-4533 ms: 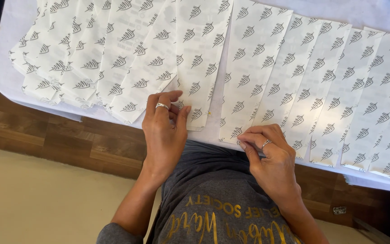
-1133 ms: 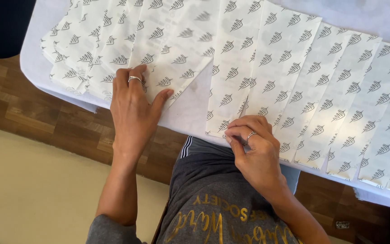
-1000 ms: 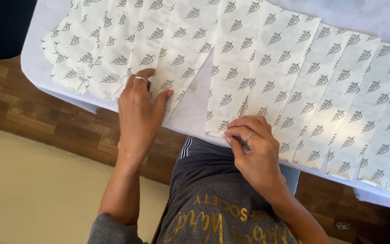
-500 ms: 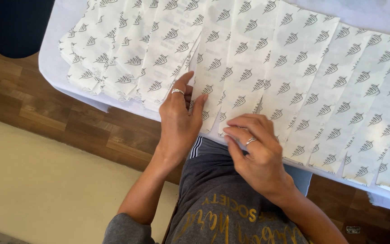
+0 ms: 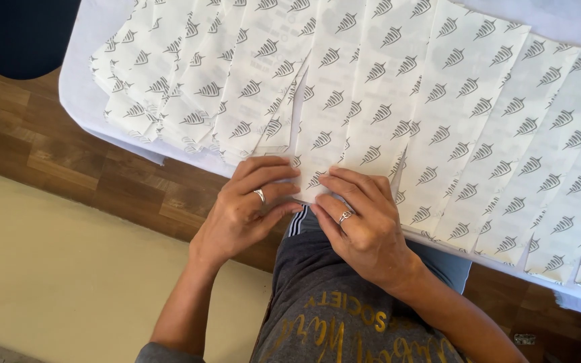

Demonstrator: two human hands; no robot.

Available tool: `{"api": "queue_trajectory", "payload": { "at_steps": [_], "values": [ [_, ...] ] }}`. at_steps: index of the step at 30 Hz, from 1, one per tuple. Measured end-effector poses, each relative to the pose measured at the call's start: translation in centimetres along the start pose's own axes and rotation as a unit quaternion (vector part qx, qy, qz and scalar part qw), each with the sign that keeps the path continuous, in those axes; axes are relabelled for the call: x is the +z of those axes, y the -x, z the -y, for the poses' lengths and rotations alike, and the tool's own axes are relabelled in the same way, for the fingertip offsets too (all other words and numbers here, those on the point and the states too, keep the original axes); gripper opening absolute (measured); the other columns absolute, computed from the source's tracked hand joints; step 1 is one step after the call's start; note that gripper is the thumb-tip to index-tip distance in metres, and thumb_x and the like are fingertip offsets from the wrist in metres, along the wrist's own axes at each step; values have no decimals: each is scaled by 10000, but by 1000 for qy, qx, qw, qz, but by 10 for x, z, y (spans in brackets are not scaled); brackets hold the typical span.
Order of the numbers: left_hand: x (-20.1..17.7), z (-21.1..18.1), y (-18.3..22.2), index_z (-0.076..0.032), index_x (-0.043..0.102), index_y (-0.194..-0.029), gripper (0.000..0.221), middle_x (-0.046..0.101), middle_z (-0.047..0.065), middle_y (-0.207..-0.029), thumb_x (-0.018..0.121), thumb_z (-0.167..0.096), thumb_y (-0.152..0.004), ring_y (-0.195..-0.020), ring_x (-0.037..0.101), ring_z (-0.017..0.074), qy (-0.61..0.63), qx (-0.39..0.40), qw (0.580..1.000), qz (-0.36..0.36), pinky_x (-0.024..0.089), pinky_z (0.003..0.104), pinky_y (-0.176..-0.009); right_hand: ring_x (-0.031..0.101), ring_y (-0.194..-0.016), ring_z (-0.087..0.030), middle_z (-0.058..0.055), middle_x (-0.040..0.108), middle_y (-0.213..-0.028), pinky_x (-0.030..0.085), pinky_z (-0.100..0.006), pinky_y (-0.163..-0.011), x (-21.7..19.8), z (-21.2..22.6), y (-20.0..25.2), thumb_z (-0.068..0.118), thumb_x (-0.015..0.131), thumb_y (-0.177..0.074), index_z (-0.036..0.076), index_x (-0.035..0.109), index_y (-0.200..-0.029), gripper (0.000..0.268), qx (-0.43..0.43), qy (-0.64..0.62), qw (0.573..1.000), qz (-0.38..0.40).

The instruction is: The person applies glue from a squeeze bottle to the edges of several printed paper strips, then aligns and presses the strips together one by one on a table.

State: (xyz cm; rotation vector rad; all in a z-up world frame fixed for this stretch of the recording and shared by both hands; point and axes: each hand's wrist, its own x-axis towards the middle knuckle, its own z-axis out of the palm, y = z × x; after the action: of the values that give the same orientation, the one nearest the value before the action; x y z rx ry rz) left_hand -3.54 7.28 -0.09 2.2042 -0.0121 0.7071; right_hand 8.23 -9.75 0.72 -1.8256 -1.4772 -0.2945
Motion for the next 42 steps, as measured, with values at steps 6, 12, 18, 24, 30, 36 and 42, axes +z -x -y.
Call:
{"api": "queue_trajectory", "payload": {
  "at_steps": [6,12,18,24,30,36,42],
  "values": [
    [4,4,1,9,771,-893,19,754,159,-1004,772,-7,-902,-1011,710,411,8,9,1000,-24,553,457,-909,716,-1030,-350,-126,746,-1013,516,-402,-870,-2,4,-3,7,747,-919,8,716,-867,61,29,-14,999,11],
    [16,-1,2,-39,741,-841,89,748,76,-966,799,-85,-890,-1028,693,332,7,-69,995,-67,496,396,-910,710,-1009,-319,-82,740,-969,496,-385,-872,10,1,1,9,769,-901,12,698,-815,112,71,-31,997,-23],
    [19,-10,1,-21,718,-838,81,720,93,-915,781,29,-849,-1007,693,357,30,-126,987,-91,520,415,-894,717,-1021,-331,-76,733,-928,491,-377,-877,4,-1,1,-44,781,-859,5,683,-792,128,132,-84,988,-3],
    [14,13,-2,-9,741,-855,164,704,126,-919,653,120,-906,-924,681,376,-62,-65,985,-147,541,410,-833,703,-1043,-304,-70,723,-939,489,-371,-905,2,1,1,-62,741,-889,24,686,-815,126,143,-81,986,15],
    [4,47,-46,-107,456,-1400,770,388,255,-1527,807,-547,-875,-1479,303,448,-347,-161,921,-72,309,626,-1156,678,-1054,-285,-93,718,-992,462,-403,-962,3,0,4,-131,715,-878,5,680,-867,141,119,-93,988,6],
    [2,59,-84,-101,435,-1450,999,188,363,-1578,754,-697,-715,-1483,79,541,-367,-248,897,9,86,802,-1131,678,-1074,-280,-85,718,-1006,466,-402,-974,2,-2,6,-124,718,-874,11,682,-878,139,118,-97,988,8],
    [-5,94,-96,-92,477,-1422,798,339,370,-1470,679,-520,-780,-1409,288,545,-426,-221,877,-1,262,823,-1017,685,-1047,-265,-81,728,-993,480,-385,-971,3,-4,8,-107,752,-868,19,689,-872,141,118,-105,988,-2]
  ]
}}
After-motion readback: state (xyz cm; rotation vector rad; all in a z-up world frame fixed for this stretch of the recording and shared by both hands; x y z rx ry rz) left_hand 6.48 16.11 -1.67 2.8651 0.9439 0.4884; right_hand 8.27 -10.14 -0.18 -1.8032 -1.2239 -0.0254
